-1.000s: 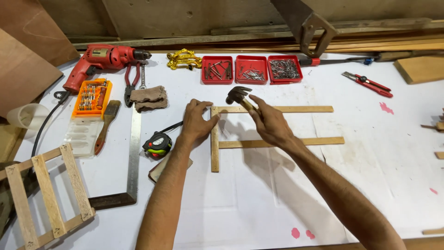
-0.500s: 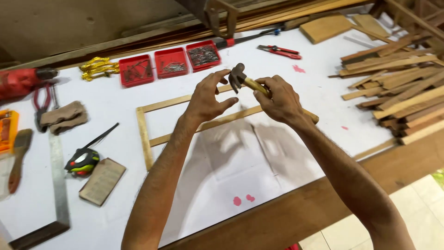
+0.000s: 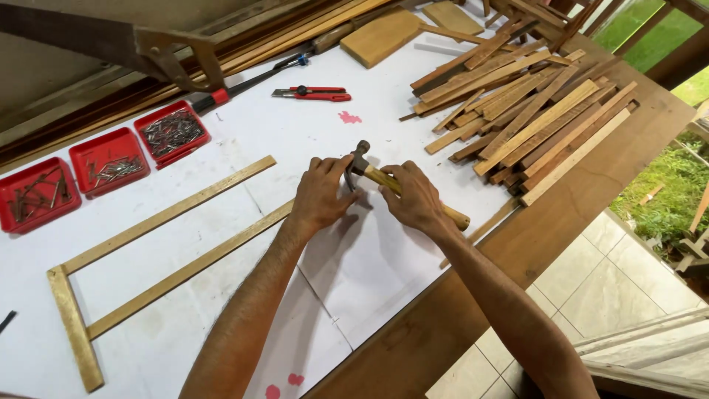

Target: The person assembles a small wooden frame on a workbench, aligning thin wood strips and driving nails with a hammer. They use a try square and tape measure to check and mark positions, pick nails from red trays, and adjust the strips as the frame takes shape.

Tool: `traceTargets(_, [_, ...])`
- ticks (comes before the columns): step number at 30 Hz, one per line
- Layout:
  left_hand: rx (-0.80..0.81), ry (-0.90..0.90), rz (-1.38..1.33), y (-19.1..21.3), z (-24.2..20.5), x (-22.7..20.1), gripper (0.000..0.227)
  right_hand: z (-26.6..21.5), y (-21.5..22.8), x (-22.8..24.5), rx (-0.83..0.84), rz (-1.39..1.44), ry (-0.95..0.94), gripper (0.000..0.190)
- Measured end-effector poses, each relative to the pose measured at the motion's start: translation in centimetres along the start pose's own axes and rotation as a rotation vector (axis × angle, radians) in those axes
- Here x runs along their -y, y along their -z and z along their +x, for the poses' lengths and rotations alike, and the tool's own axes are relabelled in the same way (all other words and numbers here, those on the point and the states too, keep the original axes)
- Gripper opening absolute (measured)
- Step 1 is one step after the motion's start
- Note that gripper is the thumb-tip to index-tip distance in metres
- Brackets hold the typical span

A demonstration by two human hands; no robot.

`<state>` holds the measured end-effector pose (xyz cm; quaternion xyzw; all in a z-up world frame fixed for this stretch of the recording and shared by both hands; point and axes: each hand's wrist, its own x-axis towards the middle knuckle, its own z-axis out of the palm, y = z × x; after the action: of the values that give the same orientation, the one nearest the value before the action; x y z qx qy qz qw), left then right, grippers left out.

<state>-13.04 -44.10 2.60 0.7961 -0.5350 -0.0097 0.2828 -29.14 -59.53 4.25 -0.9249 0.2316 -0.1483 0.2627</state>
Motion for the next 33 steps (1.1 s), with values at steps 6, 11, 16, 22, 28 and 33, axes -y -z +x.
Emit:
traceTargets(6, [0.091,0.059,0.029,-0.8,0.4,-0.6,0.078,0.7,-1.6,-3.0,0.056,-0.048,0.117,0.038])
traceTargets(11, [0.072,0.085,0.081,1.4,-0.6,0.3,0.063,1.4,-0.2,-0.4,0.082,0.001,0.149,0.047])
traceTargets(16, [-0.063,0.121,0.127,5.8,-3.6,0.6,0.055,2.6,0.3,3.9,0.053,0.096,0.356,0.049])
traceTargets(22, [-0.231,0.191,0.228,12.8,-10.7,0.6,0.054,3.6,0.0,11.2,0.132,0.168,0.52,0.05])
traceTargets(28, [-0.403,0.243,0.316,18.9,-18.9,1.0,0.052,3.0,-3.9,20.2,0.233,0.211,0.72,0.051])
traceTargets(33, [-0.475,0.355,0.376,24.0,-26.5,1.3,0.048,1.1,-7.9,28.5,0.271,0.27,0.869,0.05])
